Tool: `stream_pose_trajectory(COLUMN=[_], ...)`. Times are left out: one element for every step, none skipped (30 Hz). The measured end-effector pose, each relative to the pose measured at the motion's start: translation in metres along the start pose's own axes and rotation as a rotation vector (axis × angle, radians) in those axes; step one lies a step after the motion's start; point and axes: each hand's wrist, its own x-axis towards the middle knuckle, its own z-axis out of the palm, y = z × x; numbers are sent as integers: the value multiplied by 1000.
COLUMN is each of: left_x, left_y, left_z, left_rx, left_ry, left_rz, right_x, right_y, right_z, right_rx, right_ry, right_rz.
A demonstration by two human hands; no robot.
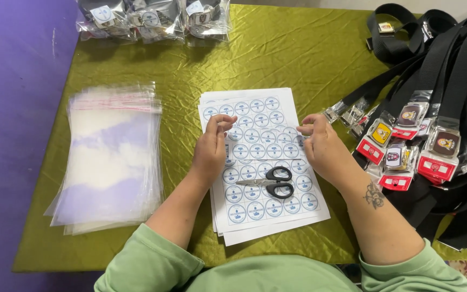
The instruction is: Cutting labels from a sheet and packaging them into plastic bags along with rolled-up belts.
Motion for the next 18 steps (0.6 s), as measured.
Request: stream_pose_trajectory(left_x=[-1, -1, -1, -1, -1, -1, -1, 0, 1, 2, 2, 2, 1, 1, 1, 1, 1, 1], left_y=[1, 2, 2, 3, 4, 5, 6, 3, 0, -3, -4, -5, -6, -6, -7, -7, -9, -10], left_z=[0, 0, 0, 0, 0, 0, -1, 0, 1, 3, 3, 3, 4, 4, 3, 3, 3, 3], left_rx=[10, 12, 27, 43, 42, 50, 59, 58, 24, -10, -10, 1, 12, 12, 22, 32, 31, 38], left_ry=[3, 0, 9, 18, 19, 9, 1, 4, -5, -13, -13, -23, -36, -38, -38, -38, -37, -30], left_rz=[6, 4, 16, 28, 26, 42, 59, 58, 64, 70, 69, 87, 104, 103, 107, 111, 111, 116], right_x=[0, -1, -1, -2, -1, -1, 0, 1, 1, 1, 0, -1, -3, -4, -5, -5, -7, -9], right_y=[2, -8, -17, -27, -21, -15, -9, 4, 17, 30, 43, 56, 69, 74, 79, 84, 83, 81], right_z=[2, -5, -13, -20, -23, -25, -28, -30, -32, -34, -33, -32, -32, -35, -39, -43, -51, -58], right_rx=[-11, -8, 32, 72, 71, -52, -176, -177, -271, -365, -365, -392, -419, -419, -439, -459, -459, -445], right_ry=[-1, -2, 29, 61, 59, 136, 213, 211, 155, 99, 99, 95, 90, 89, 117, 144, 143, 171], right_rz=[13, 16, 50, 85, 84, 132, 178, 175, 285, 395, 394, 444, 497, 499, 507, 515, 514, 548])
